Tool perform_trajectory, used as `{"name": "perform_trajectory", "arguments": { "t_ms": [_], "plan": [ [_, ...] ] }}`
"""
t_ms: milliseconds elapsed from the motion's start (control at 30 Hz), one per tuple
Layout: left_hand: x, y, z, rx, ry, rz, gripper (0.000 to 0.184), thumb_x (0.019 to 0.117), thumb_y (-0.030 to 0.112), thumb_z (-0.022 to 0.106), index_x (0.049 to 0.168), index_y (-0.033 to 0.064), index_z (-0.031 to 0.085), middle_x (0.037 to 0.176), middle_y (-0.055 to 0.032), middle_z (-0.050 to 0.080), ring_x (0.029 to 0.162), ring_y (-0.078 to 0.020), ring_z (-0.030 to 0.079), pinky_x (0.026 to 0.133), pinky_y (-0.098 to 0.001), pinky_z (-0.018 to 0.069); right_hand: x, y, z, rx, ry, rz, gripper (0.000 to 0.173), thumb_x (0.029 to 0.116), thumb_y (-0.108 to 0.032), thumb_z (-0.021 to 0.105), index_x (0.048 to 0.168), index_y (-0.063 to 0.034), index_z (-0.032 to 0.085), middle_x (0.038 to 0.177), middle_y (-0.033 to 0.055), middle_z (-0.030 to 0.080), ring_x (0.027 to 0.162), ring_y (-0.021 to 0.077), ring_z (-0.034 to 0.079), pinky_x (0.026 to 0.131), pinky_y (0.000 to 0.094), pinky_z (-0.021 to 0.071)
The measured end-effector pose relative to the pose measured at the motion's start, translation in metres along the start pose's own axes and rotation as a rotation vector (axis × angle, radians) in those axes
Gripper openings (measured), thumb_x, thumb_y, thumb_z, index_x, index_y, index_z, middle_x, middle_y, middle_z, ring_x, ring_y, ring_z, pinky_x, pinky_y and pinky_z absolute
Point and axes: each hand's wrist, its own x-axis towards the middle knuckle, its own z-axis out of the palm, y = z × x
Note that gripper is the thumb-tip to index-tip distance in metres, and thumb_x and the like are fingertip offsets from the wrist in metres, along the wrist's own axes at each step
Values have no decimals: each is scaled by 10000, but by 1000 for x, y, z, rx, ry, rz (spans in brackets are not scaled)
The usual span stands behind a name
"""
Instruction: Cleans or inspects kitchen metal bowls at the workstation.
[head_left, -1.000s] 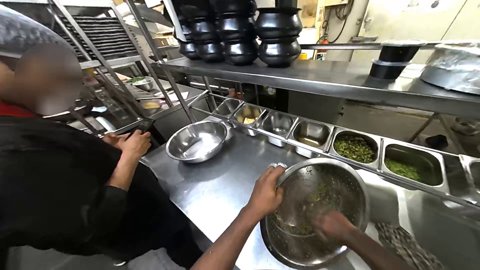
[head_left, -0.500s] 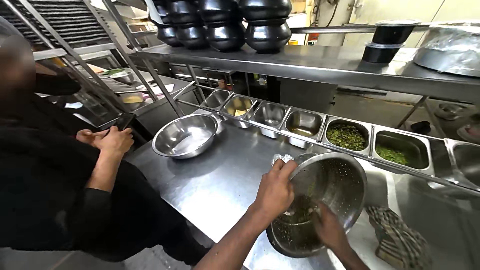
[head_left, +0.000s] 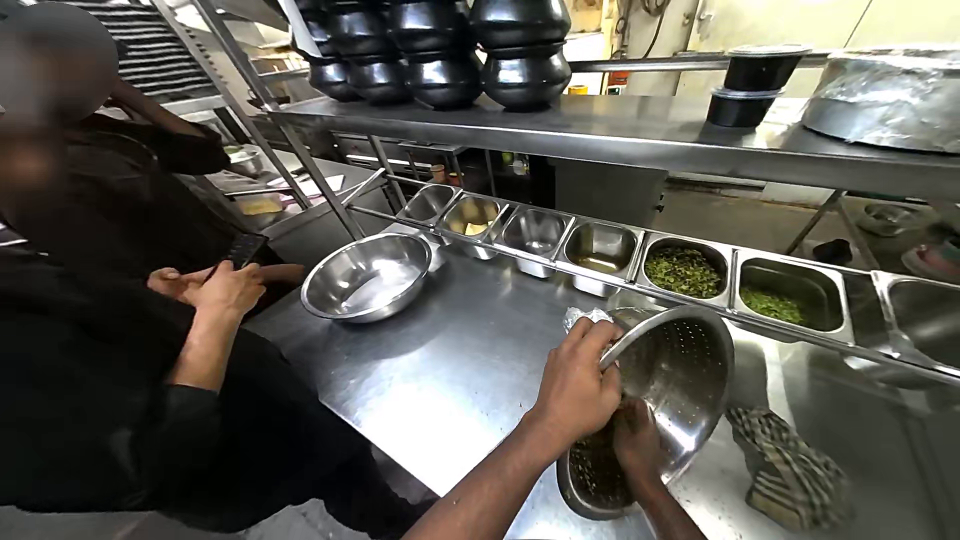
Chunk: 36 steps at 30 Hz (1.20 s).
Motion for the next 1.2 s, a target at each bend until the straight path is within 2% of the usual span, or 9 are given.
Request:
{"name": "perform_trajectory", "arguments": {
  "t_ms": [133,300,467,600,800,867,1000,1100,1200],
  "plan": [
    [-1,6,5,-9,36,-7,276,871,110,651,1138,169,692,1011,-16,613,791,-141,626,652,-384,565,-19,-23,7,206,-106,237,198,1001,-157,593,1123,-14,654,1056,149,679,991,249,656,877,477,534],
    [-3,10,6,-11,38,-19,252,889,131,660,1134,173,701,1000,-7,613,790,-127,623,659,-361,563,-44,-64,10,562,-195,494,154,1040,-138,543,1101,-18,618,1028,148,645,946,238,625,824,448,527],
    [-8,5,6,-45,62,12,206,915,206,668,1116,181,708,983,11,612,808,-109,622,695,-348,570,-56,-110,4,946,-233,710,97,1037,-98,512,1041,-49,595,870,105,649,784,203,648,703,390,559],
    [-16,0,5,-57,74,26,210,945,294,653,1112,184,714,990,17,633,842,-103,635,725,-342,573,-61,-145,-3,1300,-240,832,305,1077,-191,386,886,-72,592,714,81,626,640,177,631,576,354,549],
    [-25,-12,5,-249,102,68,251,941,334,677,1082,133,730,996,5,650,905,-106,632,785,-322,570,-53,-173,-12,1783,-274,869,404,1079,-267,319,842,-83,590,664,72,617,559,144,611,509,297,539],
    [-26,-15,3,-316,111,90,233,932,297,700,1065,108,728,992,-3,653,916,-114,634,808,-306,569,-47,-176,-10,1830,-207,876,363,1054,-239,343,840,-77,587,665,84,630,561,157,632,505,311,552],
    [-19,-27,-7,-404,135,72,197,911,203,710,1049,63,713,999,-45,676,913,-145,656,804,-311,580,-29,-164,2,1656,-30,910,210,1034,-164,408,916,-64,549,747,88,616,623,177,623,549,325,550],
    [-10,-40,-18,-420,189,-29,172,897,116,688,1053,46,702,1008,-52,702,910,-149,680,795,-317,592,-23,-143,12,1593,16,985,122,1035,-119,429,961,-71,513,791,80,590,667,178,617,608,318,569],
    [-8,-63,-27,-418,269,-177,184,887,73,686,1066,35,685,992,-73,703,888,-176,692,770,-342,606,-22,-145,3,1645,29,1078,115,1042,-110,426,976,-66,510,777,88,598,646,185,640,596,311,591]
  ]
}}
